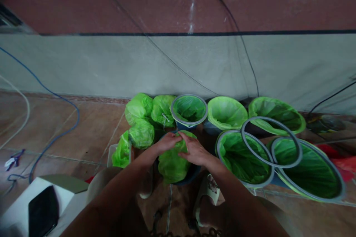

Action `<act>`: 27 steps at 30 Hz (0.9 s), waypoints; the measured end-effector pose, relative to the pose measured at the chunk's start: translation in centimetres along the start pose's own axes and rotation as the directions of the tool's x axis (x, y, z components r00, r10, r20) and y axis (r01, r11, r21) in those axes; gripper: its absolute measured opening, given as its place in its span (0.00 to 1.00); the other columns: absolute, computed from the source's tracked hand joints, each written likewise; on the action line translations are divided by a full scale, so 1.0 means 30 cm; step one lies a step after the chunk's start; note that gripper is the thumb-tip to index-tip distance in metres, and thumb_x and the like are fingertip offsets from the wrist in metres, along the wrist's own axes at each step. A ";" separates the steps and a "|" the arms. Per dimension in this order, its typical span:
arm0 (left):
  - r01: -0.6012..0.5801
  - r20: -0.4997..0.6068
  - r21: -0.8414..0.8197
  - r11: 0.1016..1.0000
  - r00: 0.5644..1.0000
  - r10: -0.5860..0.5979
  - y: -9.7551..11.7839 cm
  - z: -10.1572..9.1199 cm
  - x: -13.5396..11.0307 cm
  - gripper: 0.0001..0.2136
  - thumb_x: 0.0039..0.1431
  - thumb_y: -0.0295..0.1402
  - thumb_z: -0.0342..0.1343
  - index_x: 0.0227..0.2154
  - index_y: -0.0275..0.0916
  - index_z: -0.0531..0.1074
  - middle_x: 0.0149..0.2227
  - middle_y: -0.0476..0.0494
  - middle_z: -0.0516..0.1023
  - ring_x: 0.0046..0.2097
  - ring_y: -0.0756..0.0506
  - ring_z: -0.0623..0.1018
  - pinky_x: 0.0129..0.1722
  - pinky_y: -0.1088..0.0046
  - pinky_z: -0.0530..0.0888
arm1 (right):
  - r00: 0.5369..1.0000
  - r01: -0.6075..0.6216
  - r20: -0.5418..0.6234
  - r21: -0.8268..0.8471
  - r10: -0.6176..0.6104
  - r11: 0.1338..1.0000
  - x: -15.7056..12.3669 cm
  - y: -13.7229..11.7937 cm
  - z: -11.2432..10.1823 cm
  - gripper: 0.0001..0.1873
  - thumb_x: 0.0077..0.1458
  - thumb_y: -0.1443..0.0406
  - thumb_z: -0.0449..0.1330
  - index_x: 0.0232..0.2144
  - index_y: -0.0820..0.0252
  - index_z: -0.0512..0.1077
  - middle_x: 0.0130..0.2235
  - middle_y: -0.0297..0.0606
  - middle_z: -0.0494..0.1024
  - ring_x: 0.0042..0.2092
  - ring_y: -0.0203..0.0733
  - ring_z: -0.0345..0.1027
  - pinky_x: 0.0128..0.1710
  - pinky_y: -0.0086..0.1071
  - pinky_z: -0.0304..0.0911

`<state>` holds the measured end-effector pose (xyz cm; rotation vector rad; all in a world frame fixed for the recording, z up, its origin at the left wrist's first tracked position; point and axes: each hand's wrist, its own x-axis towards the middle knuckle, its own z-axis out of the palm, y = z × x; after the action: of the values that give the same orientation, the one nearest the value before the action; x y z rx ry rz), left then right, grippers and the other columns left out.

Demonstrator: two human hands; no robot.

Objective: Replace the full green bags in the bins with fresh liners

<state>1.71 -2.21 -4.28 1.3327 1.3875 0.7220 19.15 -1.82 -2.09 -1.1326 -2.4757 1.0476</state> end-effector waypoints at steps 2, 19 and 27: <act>0.040 0.052 -0.056 0.998 0.998 -0.037 0.020 -0.013 -0.010 0.17 0.56 0.42 0.54 0.17 0.37 0.71 0.15 0.53 0.66 0.19 0.52 0.65 0.21 0.76 0.63 | 0.999 -0.044 0.007 -0.002 0.044 0.999 0.004 0.002 0.009 0.38 0.51 0.62 0.61 0.63 0.64 0.58 0.57 0.53 0.72 0.58 0.53 0.66 0.58 0.46 0.59; -0.065 -0.476 -0.107 0.992 0.879 0.006 0.183 -0.400 -0.116 0.19 0.60 0.48 0.51 0.29 0.36 0.73 0.30 0.43 0.78 0.34 0.45 0.77 0.36 0.70 0.71 | 0.983 -0.061 -0.071 0.739 0.167 0.671 0.075 -0.160 -0.125 0.16 0.48 0.52 0.66 0.33 0.56 0.73 0.37 0.40 0.77 0.38 0.45 0.70 0.38 0.35 0.66; 0.044 -0.378 -0.063 0.997 0.924 -0.065 0.173 -0.456 -0.172 0.24 0.60 0.52 0.49 0.41 0.35 0.75 0.43 0.35 0.80 0.46 0.37 0.78 0.48 0.62 0.71 | 0.983 0.177 -0.172 0.803 -0.063 0.569 0.135 -0.335 -0.231 0.16 0.46 0.57 0.68 0.19 0.56 0.68 0.34 0.36 0.72 0.36 0.42 0.67 0.35 0.36 0.65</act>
<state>-10.10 -2.98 5.76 1.1445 1.6904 1.0121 13.87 0.21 9.47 -0.6584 -1.5533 1.7360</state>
